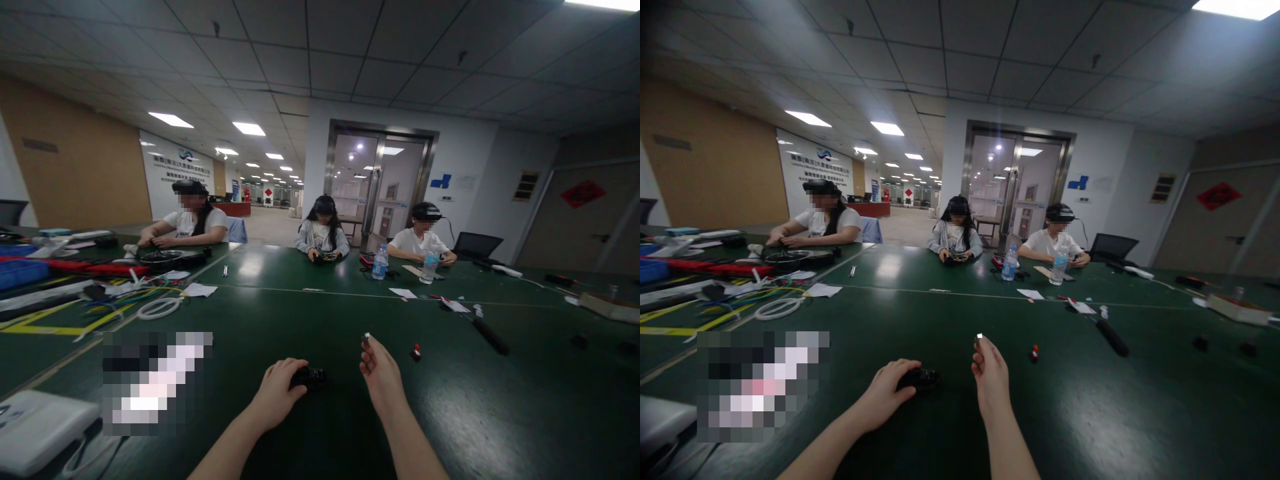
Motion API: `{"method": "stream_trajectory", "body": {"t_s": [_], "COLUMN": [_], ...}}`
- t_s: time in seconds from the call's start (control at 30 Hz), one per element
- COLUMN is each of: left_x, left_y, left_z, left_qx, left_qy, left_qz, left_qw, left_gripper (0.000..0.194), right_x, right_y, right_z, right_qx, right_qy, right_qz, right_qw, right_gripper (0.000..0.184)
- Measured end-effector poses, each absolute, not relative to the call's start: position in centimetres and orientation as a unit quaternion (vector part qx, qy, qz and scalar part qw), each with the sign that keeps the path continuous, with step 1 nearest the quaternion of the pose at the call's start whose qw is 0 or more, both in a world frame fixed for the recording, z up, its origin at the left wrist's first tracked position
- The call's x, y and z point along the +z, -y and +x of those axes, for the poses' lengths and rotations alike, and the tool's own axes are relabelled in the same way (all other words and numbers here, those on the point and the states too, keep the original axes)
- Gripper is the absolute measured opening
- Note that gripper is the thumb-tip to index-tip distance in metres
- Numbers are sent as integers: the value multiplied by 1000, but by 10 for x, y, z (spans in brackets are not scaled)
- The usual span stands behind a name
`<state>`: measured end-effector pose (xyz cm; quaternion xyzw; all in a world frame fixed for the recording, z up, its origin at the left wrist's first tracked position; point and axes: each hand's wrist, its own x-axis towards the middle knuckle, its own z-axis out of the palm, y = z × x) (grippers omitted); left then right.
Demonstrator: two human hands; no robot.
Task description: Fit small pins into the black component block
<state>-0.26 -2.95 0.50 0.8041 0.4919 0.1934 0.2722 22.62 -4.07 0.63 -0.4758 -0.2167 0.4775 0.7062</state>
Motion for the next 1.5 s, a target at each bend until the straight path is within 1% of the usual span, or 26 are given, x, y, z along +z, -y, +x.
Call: {"method": "stream_trajectory", "body": {"t_s": [0.17, 0.27, 0.37, 0.5, 0.73, 0.87, 1.0, 1.23, 1.5], "left_x": [5, 7, 9, 8, 2, -1, -2, -3, 1], "left_y": [30, 31, 32, 31, 29, 27, 26, 26, 28], "left_z": [-1, 0, 2, 2, 0, -1, -1, 1, -1], "left_qx": [195, 196, 195, 196, 202, 204, 205, 207, 203], "left_qy": [-493, -492, -492, -491, -493, -492, -493, -494, -490], "left_qz": [807, 810, 811, 813, 811, 811, 811, 812, 813], "left_qw": [259, 252, 248, 244, 242, 243, 240, 233, 240], "left_gripper": [43, 43, 44, 44, 45, 43, 43, 44, 43], "right_x": [9, 12, 16, 16, 7, 12, 13, 14, 16], "right_y": [43, 46, 52, 57, 60, 63, 64, 64, 65], "right_z": [217, 211, 204, 191, 175, 174, 174, 174, 175], "right_qx": [481, 455, 423, 398, 347, 322, 312, 296, 313], "right_qy": [266, 356, 469, 582, 650, 662, 661, 669, 679], "right_qz": [-489, -522, -543, -532, -547, -564, -579, -579, -565], "right_qw": [677, 627, 553, 470, 397, 374, 360, 360, 350], "right_gripper": [38, 39, 34, 26, 21, 18, 19, 19, 17]}}
